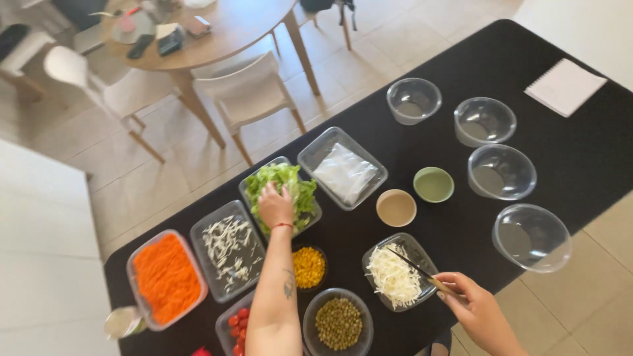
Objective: The person prepares a salad by first washing a knife at the sink. They then return to a table with various pre-cut ingredients and use the knife to chop lettuce leaves into smaller pieces, placing them into a small bowl.
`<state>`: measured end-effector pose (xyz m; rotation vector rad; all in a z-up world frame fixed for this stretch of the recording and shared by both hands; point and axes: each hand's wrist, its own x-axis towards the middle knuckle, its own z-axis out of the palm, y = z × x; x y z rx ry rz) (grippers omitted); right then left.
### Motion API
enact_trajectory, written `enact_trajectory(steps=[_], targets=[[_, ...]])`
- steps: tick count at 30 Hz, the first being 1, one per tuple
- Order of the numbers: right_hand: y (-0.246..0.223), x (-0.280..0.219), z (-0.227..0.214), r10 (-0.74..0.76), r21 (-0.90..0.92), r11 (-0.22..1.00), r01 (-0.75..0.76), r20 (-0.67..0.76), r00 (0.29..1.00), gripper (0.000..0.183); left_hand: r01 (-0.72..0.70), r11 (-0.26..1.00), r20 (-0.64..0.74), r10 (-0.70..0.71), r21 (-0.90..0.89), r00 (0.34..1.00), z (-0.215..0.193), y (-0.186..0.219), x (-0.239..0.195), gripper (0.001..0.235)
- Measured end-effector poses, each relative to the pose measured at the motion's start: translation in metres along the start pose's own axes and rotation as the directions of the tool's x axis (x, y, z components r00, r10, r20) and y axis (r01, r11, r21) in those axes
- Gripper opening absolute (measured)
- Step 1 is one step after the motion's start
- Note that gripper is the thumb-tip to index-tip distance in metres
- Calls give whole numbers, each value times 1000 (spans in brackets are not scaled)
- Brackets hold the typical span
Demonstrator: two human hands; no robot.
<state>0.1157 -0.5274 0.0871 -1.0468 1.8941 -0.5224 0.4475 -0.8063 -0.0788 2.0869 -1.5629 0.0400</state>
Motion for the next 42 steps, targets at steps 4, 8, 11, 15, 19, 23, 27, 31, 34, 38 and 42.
enact_trajectory(steps=[4,8,11,15,19,23,27,31,34,38,42], targets=[[25,15,-3,80,62,995,-76,-63,995,26,215,972,199,-230,91,953,-5,22,42,71],[39,28,-3,224,40,974,-221,-63,973,25,405,890,398,-457,211,796,-9,22,61,85],[34,30,-5,247,39,969,-246,-53,967,26,455,862,449,-505,223,737,-24,18,66,63],[17,33,-5,232,56,972,-230,-46,972,27,513,851,544,-486,115,684,-31,-3,64,77],[5,36,-2,160,63,986,-157,-36,986,25,556,826,561,-417,-94,715,-31,-19,58,72],[10,42,4,92,88,992,-88,-49,995,24,646,668,580,-377,-370,722,-47,-17,56,72],[8,44,6,78,107,992,-73,-39,996,23,687,510,565,-400,-517,722,-32,-37,54,46],[4,43,7,78,102,992,-74,-32,996,22,660,417,511,-421,-624,750,-64,-31,46,40],[8,47,11,31,144,989,-26,-29,999,25,625,283,497,-409,-728,765,-92,-25,36,35],[0,49,12,-42,31,999,42,7,999,28,592,121,522,-356,-797,775,-116,-21,23,20],[-6,42,13,-53,44,998,51,55,997,24,591,54,501,-472,-805,725,-121,-29,17,57]])
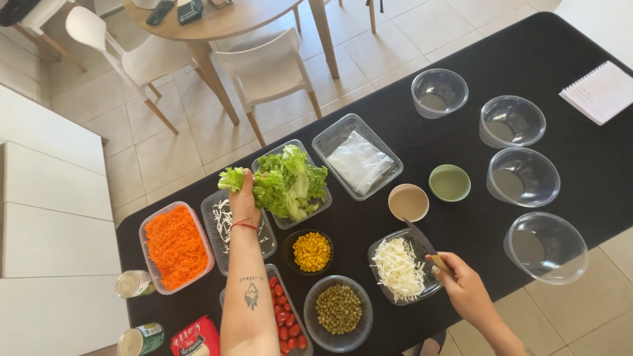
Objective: The person prepares a salad by first washing a knife at the sink. They then return to a table with various pre-cut ingredients and use the knife to chop lettuce leaves into smaller pieces, placing them into a small bowl.
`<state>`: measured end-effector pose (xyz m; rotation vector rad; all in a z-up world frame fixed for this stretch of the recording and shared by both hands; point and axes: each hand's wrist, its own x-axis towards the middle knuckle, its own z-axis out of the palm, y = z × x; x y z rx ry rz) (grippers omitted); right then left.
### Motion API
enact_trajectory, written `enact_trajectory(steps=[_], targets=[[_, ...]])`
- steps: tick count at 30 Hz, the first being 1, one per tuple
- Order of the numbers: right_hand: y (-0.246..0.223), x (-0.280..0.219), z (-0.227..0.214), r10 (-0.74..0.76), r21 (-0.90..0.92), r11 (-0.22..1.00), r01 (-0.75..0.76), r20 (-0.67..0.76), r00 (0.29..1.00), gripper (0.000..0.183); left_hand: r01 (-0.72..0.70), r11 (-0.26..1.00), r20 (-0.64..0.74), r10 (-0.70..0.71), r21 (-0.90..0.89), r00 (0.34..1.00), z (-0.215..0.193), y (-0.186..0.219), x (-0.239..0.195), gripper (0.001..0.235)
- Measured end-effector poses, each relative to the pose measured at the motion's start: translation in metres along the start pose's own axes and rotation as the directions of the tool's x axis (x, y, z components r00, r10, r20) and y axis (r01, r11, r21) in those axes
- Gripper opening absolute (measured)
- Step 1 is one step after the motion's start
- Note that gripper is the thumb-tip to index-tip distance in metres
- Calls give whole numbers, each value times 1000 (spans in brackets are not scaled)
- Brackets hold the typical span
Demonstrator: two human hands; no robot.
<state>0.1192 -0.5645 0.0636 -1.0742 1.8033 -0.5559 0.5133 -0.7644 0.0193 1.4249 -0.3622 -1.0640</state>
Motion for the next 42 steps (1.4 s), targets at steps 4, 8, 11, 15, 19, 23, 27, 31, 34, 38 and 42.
enact_trajectory(steps=[4,8,11,15,19,23,27,31,34,38,42], targets=[[4,-6,1,-16,-11,1000,16,-8,1000,24,-28,996,-64,23,-82,998,21,31,-27,103],[5,-9,0,-13,2,1000,13,-38,999,23,-225,974,-80,224,-10,971,37,32,-8,86],[12,-10,-3,-26,15,1000,27,-76,997,23,-291,956,-52,293,41,955,48,30,-1,59],[7,-13,-6,-14,25,1000,16,-98,995,23,-228,930,-33,248,288,968,50,14,14,44],[4,-16,-9,51,68,997,-44,-109,993,22,-127,864,-87,193,486,977,42,-37,56,37],[8,-11,-11,81,86,994,-68,-152,985,22,-32,658,-14,65,752,998,58,-73,73,47],[17,-8,-12,143,111,986,-126,-164,976,24,-33,466,50,-25,884,998,85,-79,37,64],[26,-6,-13,141,170,979,-112,-167,976,24,-79,487,46,78,870,996,77,-101,52,45],[30,-7,-13,137,169,980,-106,-181,974,25,112,696,-95,-63,709,993,66,-74,39,73],[30,-3,-12,107,148,985,-83,-160,981,24,70,906,-35,-60,419,998,47,-44,29,46],[16,-4,-7,64,139,989,-47,-116,991,23,31,946,29,-42,324,999,27,-24,19,39]])
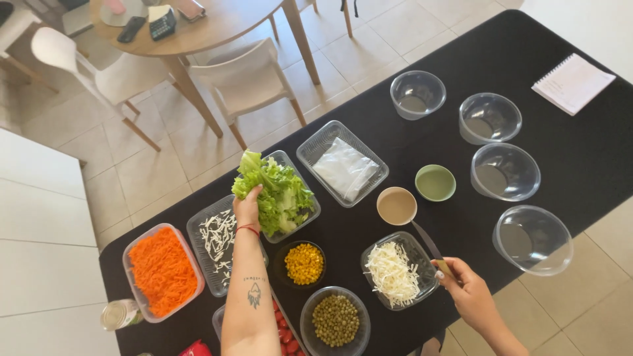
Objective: The person prepares a salad by first washing a knife at the sink. They then return to a table with various pre-cut ingredients and use the knife to chop lettuce leaves into smaller pieces, placing them into a small bowl.
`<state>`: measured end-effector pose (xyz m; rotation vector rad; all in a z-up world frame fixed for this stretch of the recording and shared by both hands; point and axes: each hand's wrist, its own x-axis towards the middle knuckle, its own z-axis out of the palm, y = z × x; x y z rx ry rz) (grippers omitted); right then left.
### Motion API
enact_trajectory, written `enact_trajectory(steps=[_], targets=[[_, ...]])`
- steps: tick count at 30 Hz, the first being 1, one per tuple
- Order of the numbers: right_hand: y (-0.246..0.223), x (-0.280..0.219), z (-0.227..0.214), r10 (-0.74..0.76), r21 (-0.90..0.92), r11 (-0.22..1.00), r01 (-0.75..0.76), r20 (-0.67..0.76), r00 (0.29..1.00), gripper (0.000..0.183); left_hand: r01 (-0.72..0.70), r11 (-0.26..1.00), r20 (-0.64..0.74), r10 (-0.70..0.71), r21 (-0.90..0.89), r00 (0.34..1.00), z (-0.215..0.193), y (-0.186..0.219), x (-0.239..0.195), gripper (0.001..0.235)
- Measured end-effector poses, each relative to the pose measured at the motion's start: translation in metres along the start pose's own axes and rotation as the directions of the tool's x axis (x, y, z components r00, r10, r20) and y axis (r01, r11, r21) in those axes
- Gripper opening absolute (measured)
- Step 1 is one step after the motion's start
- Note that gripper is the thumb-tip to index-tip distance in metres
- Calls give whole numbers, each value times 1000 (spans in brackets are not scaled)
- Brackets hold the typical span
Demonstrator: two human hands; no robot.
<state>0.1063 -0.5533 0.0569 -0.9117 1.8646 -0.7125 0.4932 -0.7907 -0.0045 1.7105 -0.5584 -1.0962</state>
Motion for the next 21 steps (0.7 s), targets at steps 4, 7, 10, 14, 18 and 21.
enact_trajectory(steps=[4,7,10,14,18,21], targets=[[-1,-1,3,-34,-55,998,36,23,999,22,42,999,18,-43,29,999,-7,-14,14,42],[1,-1,0,-73,-19,997,74,14,997,20,-71,997,68,69,33,995,-3,-24,22,32],[3,-4,-5,-66,-25,998,66,-11,998,23,-135,989,-21,136,52,990,-3,-13,3,31],[12,10,-16,-18,-146,989,-1,-125,992,20,-195,972,-27,193,-131,981,3,8,-22,22],[36,16,-40,-11,-335,941,-45,-164,986,33,-286,953,-18,286,-103,958,10,12,-58,64],[70,28,-60,-16,-422,905,-55,-164,986,31,-218,968,40,225,-126,974,16,18,-100,65]])
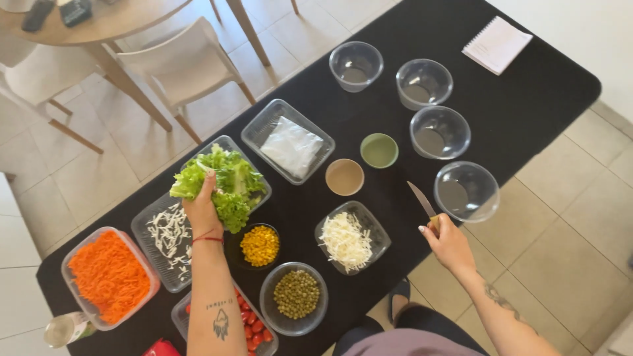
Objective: The person prepares a salad by first washing a knife at the sink. They then return to a table with various pre-cut ingredients and use the knife to chop lettuce leaves into smaller pieces, placing them into a small bowl.
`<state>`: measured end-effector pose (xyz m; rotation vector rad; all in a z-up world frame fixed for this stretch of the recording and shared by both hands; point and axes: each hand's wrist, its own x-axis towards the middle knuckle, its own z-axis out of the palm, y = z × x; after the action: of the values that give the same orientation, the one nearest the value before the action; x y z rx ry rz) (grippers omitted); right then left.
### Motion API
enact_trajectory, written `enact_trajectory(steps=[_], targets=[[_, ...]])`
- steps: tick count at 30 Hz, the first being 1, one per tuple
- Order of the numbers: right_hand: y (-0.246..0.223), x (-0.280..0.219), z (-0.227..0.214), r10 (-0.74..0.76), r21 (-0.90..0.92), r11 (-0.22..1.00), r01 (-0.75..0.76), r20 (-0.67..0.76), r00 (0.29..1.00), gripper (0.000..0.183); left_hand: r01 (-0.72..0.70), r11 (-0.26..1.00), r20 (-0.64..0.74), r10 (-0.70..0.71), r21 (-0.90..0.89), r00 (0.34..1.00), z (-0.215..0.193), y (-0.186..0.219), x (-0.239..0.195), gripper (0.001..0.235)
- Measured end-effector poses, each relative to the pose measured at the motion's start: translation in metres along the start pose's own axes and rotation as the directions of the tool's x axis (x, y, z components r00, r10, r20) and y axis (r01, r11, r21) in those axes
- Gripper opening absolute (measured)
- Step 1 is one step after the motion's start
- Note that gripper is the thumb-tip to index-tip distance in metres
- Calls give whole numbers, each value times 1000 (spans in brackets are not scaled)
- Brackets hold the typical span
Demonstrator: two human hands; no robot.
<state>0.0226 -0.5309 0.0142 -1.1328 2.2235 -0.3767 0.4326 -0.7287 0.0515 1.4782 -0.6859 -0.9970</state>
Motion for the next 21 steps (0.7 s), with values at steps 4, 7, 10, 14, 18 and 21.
enact_trajectory(steps=[4,7,10,14,18,21], targets=[[33,20,-13,-33,-23,999,34,13,999,29,2,1000,13,-2,24,1000,25,14,-45,66],[50,44,-21,-88,-40,995,89,20,996,26,86,991,-6,-87,-102,996,33,-6,-59,55],[57,69,-34,-139,-99,985,142,35,990,26,122,984,-16,-125,-130,992,51,-34,-84,42],[32,87,-50,-256,-59,963,262,95,962,25,183,963,-51,-197,-198,979,87,-52,-135,30],[-29,75,-58,-504,369,842,393,282,816,27,176,975,-109,-191,-137,975,131,-76,-179,31],[-45,70,-26,-676,712,667,220,454,581,40,230,957,-157,-258,-177,953,168,-99,-216,65]])
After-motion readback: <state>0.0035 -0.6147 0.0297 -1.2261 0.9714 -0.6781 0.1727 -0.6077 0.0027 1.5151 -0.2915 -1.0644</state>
